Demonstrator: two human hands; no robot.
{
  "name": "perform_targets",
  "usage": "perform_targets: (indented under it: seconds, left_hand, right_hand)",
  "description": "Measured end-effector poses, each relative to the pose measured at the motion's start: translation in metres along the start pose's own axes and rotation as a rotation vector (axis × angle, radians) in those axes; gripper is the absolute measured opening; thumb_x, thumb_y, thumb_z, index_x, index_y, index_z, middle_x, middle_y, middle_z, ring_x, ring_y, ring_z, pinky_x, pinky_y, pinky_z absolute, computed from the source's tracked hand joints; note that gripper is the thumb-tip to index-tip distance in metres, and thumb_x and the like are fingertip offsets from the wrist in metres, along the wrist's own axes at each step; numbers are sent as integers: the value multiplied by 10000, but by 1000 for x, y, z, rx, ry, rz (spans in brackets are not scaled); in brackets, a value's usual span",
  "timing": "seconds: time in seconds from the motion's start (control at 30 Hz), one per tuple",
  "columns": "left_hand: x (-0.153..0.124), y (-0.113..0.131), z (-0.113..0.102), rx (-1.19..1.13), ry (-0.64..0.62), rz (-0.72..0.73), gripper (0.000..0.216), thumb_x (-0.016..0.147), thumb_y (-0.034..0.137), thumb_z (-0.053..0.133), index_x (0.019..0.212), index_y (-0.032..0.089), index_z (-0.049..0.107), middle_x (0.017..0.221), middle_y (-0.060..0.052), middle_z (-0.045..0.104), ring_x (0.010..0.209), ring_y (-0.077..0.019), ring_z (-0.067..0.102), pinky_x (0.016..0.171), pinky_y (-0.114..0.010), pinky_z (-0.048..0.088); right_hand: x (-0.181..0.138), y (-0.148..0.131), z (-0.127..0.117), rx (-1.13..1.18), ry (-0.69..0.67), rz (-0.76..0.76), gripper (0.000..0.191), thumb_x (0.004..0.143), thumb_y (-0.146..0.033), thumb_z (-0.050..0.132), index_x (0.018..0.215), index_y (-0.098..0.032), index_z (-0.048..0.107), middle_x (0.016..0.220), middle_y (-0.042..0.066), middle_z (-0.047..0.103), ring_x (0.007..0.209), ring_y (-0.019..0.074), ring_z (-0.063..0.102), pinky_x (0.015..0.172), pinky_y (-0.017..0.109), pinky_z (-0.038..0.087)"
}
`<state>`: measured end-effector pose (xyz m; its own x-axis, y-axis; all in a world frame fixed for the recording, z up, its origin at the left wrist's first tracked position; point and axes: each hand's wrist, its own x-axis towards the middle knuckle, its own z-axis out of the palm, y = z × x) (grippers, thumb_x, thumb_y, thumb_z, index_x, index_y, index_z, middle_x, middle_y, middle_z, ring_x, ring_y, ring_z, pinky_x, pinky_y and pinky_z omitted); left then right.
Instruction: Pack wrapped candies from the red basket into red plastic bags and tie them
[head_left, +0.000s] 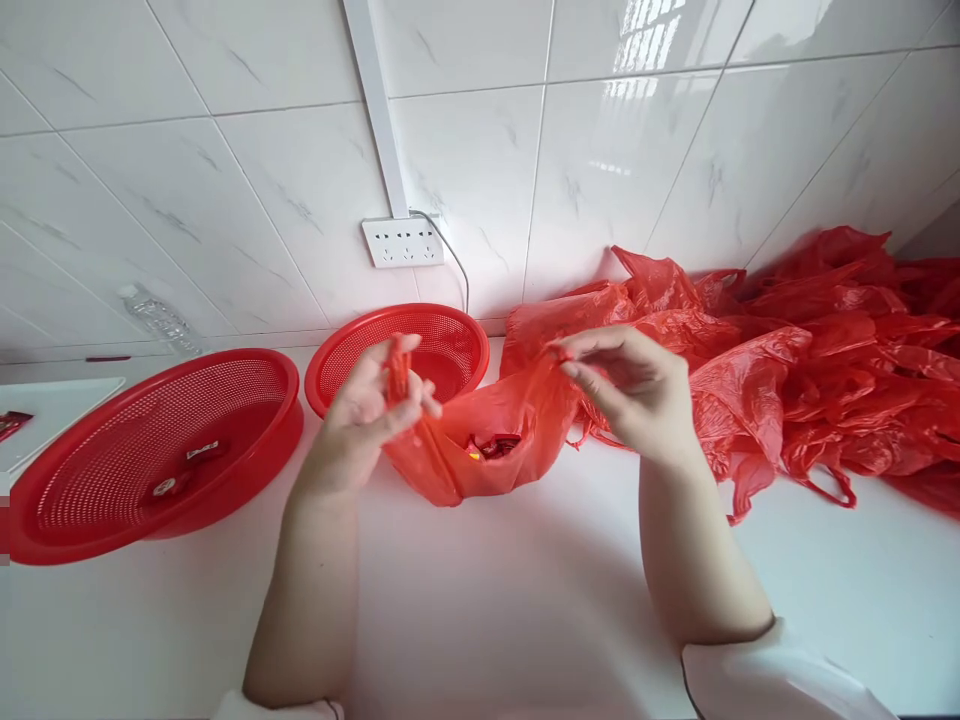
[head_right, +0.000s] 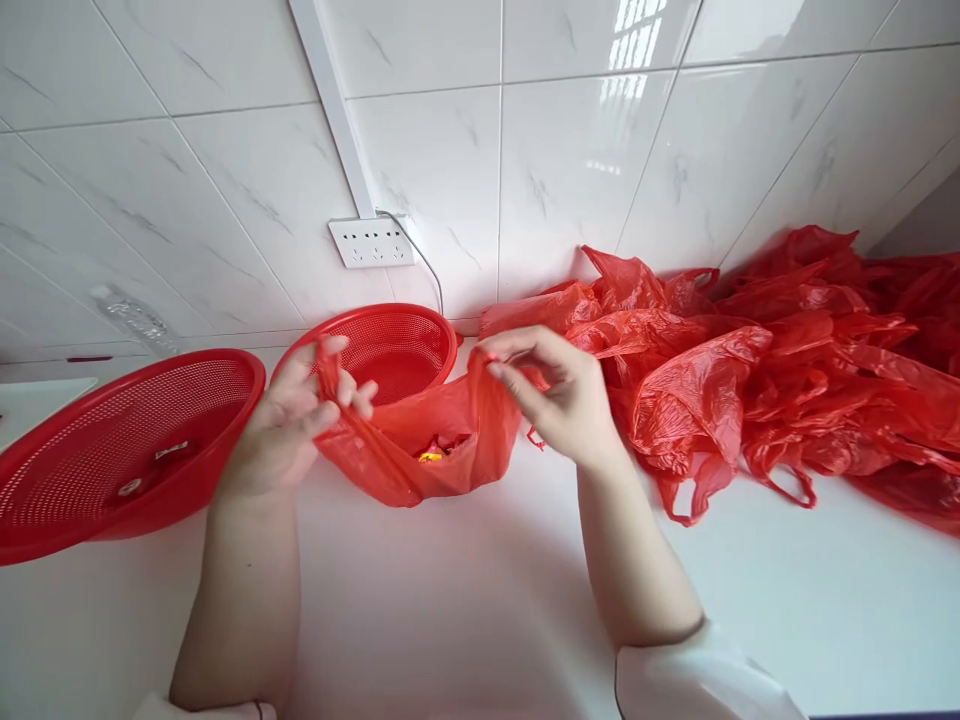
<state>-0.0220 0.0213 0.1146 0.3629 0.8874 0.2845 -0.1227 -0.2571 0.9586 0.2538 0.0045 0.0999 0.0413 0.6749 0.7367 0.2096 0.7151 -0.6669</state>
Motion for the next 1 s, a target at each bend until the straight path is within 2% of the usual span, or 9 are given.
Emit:
perform_targets:
  seconds: [0.07, 0.17, 0.27, 0.37, 0.47, 0.57, 0.73, 0.87, 1.0]
  left_hand:
    - [-5, -1, 22, 58, -182, -89, 579, 785, 261, 735, 1308, 328, 495, 790, 25, 548, 623, -93, 515, 657, -257, 497]
    - [-13, -4, 52, 168, -298, -110, 455, 780, 272, 743, 1183, 282, 531, 890, -5, 549, 663, -99, 482, 587, -233, 443]
    - [-15, -9, 67, 238, -267, -68, 151, 889, 341, 611, 965, 218, 564, 842, -20, 532, 733, -130, 500, 631, -260, 439]
    - [-13, -12, 64, 199, -180, -100, 242, 958, 395, 481, 810, 205, 502, 686, 16, 423, 593, -102, 418, 550, -253, 383]
    - [-10, -14, 58, 142, -157, -120, 307, 956, 431, 474, 755, 200, 475, 637, 38, 362, 508, -80, 333, 476, -245, 316]
    - [-7, -15, 54, 155, -172, -152, 304, 942, 450, 499, 803, 190, 573, 600, 32, 449, 487, -75, 371, 452, -236, 300]
    - [-3, -12, 46, 147, -4, -131, 330, 946, 453, 493, 975, 185, 684, 599, -1, 584, 479, -94, 515, 497, -244, 401]
    - [-1, -14, 40, 4, 13, -226, 323, 934, 457, 516, 1021, 199, 689, 529, 18, 559, 505, -117, 581, 543, -240, 466]
    - [4, -18, 38, -217, -14, -322, 250, 909, 419, 570, 910, 191, 673, 753, -24, 654, 645, -121, 660, 561, -211, 482]
  right_hand:
    - [-5, -12, 9, 7, -191, -107, 167, 863, -148, 640, 999, -234, 684, 950, 44, 710, 892, 189, 667, 802, 353, 566]
    - [-11, -22, 21, 23, -399, -253, 215, 881, -132, 606, 1044, -256, 672, 909, 29, 720, 872, 196, 671, 811, 380, 566]
    - [-12, -22, 27, -65, -363, -244, 194, 902, -172, 586, 1051, -260, 673, 1048, 55, 695, 1004, 216, 646, 903, 409, 534]
    - [-9, -18, 27, -128, -357, -99, 191, 924, -200, 552, 1073, -240, 664, 1190, 77, 635, 1110, 217, 601, 943, 390, 509]
    - [-7, -12, 26, -93, -474, -31, 181, 909, -159, 537, 1043, -225, 640, 1013, 37, 680, 910, 157, 647, 802, 295, 538]
    - [-9, -7, 26, -162, -437, -38, 169, 828, -98, 561, 940, -215, 609, 853, -3, 662, 738, 123, 614, 678, 243, 512]
    - [-12, -8, 24, -267, -394, -92, 220, 708, -40, 548, 835, -219, 567, 787, -6, 609, 688, 134, 558, 626, 252, 471]
    - [-14, -11, 28, -192, -616, -128, 192, 781, -63, 555, 872, -226, 603, 845, 11, 635, 716, 142, 569, 643, 269, 473]
    - [-14, -7, 32, -197, -701, -73, 196, 886, -111, 526, 974, -237, 648, 906, 19, 674, 715, 135, 591, 658, 274, 478]
